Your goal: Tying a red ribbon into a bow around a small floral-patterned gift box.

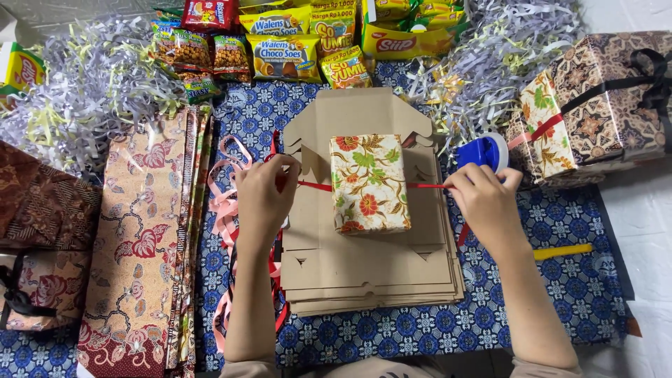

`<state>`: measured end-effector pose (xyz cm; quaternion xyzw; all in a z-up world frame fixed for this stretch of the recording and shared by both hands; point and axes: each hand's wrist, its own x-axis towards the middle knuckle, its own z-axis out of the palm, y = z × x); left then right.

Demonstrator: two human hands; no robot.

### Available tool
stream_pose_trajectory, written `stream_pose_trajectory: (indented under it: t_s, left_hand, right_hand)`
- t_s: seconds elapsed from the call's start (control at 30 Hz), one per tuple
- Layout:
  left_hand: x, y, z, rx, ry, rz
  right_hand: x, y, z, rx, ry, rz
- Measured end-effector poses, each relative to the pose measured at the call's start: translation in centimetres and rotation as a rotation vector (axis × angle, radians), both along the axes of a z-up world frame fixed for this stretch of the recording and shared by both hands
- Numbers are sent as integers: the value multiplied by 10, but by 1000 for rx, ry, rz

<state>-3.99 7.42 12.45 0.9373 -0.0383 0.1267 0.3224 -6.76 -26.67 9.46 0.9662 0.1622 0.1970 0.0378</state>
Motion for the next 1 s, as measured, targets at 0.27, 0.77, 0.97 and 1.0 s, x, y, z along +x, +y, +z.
stream_pose_trajectory:
  t_s: [0.27,0.77,0.97,1.0]
  left_hand:
    - [2,-7,70,8,-219,-186]
    - [17,-38,165,-10,-232,-535]
    - [28,-55,171,-117,-199,-581]
    - [30,-58,171,-137,-209,-582]
  right_hand:
    - [-5,-5,82,1,-86,116]
    - [44,17,170,562,271,555]
    - [67,31,152,958,396,574]
    - [71,32,147,1078,427,560]
